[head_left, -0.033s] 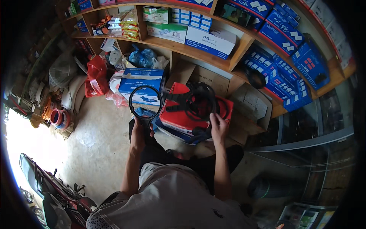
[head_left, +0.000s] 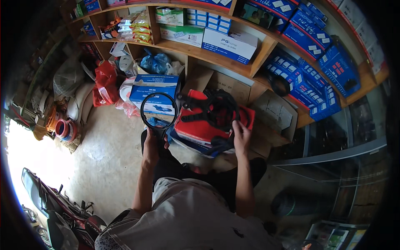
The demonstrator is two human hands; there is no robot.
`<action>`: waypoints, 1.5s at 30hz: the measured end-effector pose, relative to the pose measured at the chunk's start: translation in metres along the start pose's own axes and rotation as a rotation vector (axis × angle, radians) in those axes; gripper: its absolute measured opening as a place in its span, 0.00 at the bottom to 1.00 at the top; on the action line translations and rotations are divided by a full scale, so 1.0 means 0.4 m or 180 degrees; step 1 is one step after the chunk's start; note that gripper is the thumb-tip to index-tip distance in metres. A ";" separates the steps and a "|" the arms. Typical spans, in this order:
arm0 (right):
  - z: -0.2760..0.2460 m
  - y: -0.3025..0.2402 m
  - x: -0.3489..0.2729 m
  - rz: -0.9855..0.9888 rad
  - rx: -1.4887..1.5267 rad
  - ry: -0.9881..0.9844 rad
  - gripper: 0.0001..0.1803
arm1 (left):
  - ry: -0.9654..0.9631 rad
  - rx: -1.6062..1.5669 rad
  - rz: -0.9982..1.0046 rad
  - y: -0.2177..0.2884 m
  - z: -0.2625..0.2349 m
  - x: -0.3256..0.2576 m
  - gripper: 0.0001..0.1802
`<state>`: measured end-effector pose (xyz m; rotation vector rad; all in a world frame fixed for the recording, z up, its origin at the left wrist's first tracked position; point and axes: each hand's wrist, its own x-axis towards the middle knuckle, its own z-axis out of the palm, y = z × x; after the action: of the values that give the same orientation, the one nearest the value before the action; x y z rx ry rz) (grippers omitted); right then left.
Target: Fitting a rubber seal onto a circular plastic component, likely an automotive part.
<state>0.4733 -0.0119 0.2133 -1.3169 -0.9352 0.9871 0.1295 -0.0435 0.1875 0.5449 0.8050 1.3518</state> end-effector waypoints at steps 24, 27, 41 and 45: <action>-0.165 -0.048 -0.003 0.0218 -0.0624 -0.0011 0.19 | -0.0629 0.0933 -0.0371 0.007 0.329 0.021 0.15; -0.085 -0.223 -0.107 0.0118 -0.0161 -0.0707 0.19 | -0.0670 0.1021 -0.0163 -0.030 0.403 0.021 0.18; -0.027 -0.235 -0.189 -0.0007 0.0484 -0.0618 0.22 | -0.1281 0.1289 -0.0491 -0.032 0.349 -0.004 0.17; 0.035 -0.242 -0.171 -0.0230 0.0455 -0.0928 0.21 | -0.0878 0.0955 -0.0914 -0.060 0.297 -0.057 0.16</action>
<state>0.4421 -0.0727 0.3113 -1.0293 -1.1024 1.1875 0.2358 -0.0573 0.2482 0.7988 0.8266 0.8743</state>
